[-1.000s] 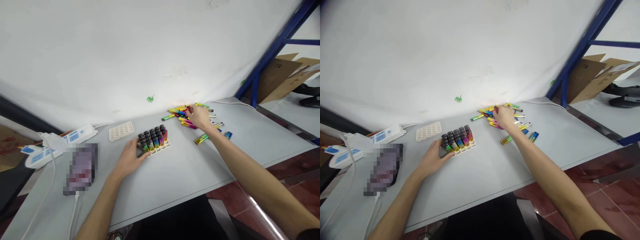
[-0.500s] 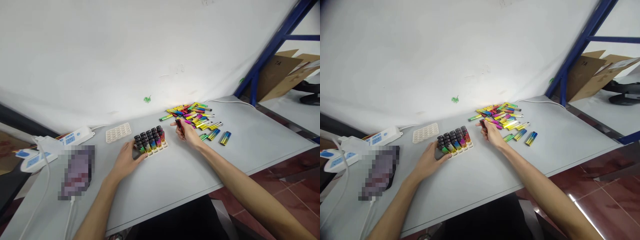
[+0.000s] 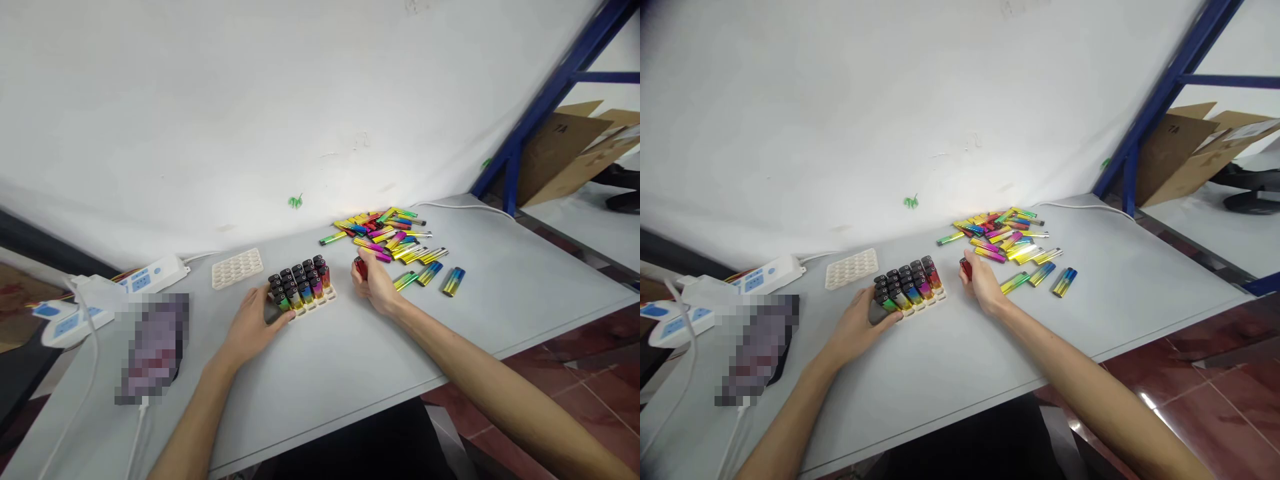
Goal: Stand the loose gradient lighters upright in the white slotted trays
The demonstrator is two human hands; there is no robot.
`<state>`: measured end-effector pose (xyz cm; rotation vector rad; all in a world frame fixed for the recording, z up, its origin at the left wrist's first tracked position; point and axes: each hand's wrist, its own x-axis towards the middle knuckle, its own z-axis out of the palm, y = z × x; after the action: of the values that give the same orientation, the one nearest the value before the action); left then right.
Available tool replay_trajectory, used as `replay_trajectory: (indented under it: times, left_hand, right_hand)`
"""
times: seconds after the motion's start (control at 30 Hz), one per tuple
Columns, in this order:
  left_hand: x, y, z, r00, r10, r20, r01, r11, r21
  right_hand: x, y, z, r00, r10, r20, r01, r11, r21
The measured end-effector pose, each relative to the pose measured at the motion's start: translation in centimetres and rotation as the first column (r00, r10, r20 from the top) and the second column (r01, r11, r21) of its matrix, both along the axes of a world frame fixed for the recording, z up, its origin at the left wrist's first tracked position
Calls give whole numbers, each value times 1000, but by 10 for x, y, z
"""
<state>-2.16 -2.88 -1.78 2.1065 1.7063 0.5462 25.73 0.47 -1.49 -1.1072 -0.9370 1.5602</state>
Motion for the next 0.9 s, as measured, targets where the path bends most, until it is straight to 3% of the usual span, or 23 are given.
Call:
replay_trajectory:
  times: [0.73, 0.9]
  left_hand:
    - [0, -1, 1, 1000, -6, -27, 6, 1000, -14]
    - [0, 0, 0, 999, -17, -30, 18, 1000, 2]
  right_hand:
    - [-2, -4, 1, 1000, 1, 1, -1, 999, -38]
    - [-1, -2, -6, 997, 7, 72, -15, 993, 120]
